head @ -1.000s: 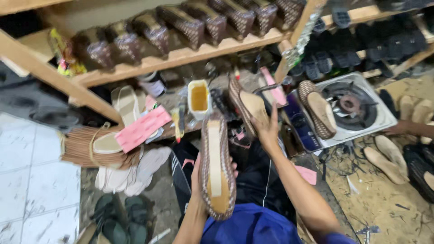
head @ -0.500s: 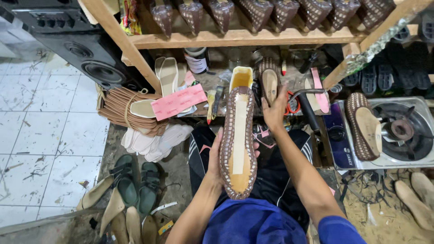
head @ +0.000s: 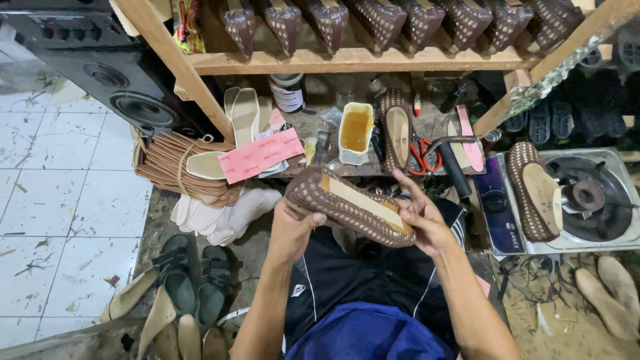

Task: The person sits on the floor of a shoe workshop holding a woven shoe upper and applies yellow glue from a container onto the insole area, spreading it with their fingers along the edge. They press and smooth the glued strip, then place the finished upper on a shelf rack and pick up another shoe to continue.

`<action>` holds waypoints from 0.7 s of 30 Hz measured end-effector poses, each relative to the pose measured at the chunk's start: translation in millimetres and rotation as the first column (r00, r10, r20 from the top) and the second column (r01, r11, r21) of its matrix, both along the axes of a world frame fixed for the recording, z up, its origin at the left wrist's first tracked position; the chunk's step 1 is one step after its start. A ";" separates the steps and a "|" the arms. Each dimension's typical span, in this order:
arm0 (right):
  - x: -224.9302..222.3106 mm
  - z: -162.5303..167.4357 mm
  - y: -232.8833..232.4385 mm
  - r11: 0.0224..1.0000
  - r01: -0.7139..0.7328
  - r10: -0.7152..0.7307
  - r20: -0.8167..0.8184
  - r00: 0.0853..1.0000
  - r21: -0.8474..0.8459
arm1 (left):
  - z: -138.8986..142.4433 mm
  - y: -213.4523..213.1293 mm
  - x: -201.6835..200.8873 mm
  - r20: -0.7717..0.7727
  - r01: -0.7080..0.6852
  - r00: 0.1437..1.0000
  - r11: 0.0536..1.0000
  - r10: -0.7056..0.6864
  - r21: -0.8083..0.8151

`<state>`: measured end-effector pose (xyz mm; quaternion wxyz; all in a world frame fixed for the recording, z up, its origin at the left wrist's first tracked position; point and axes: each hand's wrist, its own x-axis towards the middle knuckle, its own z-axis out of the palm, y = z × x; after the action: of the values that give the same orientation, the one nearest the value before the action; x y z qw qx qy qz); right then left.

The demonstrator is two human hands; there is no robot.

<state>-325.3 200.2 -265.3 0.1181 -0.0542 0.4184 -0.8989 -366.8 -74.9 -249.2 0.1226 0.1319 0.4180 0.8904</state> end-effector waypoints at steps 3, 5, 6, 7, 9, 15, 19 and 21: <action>-14.3 8.4 7.7 0.971 -0.117 0.113 0.035 0.993 0.207 | -6.1 -26.2 17.2 -0.007 -0.026 1.000 0.998 0.026 -0.059; -32.3 14.3 4.9 0.892 -0.128 0.135 0.014 0.991 0.434 | -7.6 -32.8 30.0 0.008 -0.134 0.991 0.990 0.134 -0.036; -43.9 16.4 2.4 0.819 -0.096 0.130 -0.020 0.991 0.565 | -7.8 -34.9 37.8 0.021 -0.186 0.982 0.982 0.186 -0.025; -55.1 17.8 0.4 0.729 -0.062 0.131 -0.049 0.990 0.682 | -7.5 -36.8 46.4 0.029 -0.234 0.972 0.972 0.235 -0.026; -91.6 12.9 -8.6 0.468 0.193 -0.075 -0.179 0.981 0.862 | -7.5 -39.6 62.7 0.046 -0.325 0.944 0.945 0.326 -0.033; -149.5 -21.2 -26.3 -0.306 0.648 0.398 -0.525 0.752 0.698 | -16.5 -49.4 100.6 -0.270 -0.469 0.871 0.859 0.411 -0.205; -163.5 -34.2 -40.3 -0.230 0.669 0.399 -0.558 0.728 0.707 | -26.9 -51.0 103.2 -0.343 -0.544 0.820 0.811 0.459 -0.214; -168.6 -34.9 -41.7 -0.277 0.628 0.420 -0.497 0.760 0.727 | -29.4 -50.0 101.0 -0.399 -0.584 0.790 0.769 0.466 -0.258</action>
<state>-493.9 158.5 -300.2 -0.1295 -0.1876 0.9669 -0.1143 -265.8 -124.9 -278.6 -0.1798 0.1214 0.6112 0.7612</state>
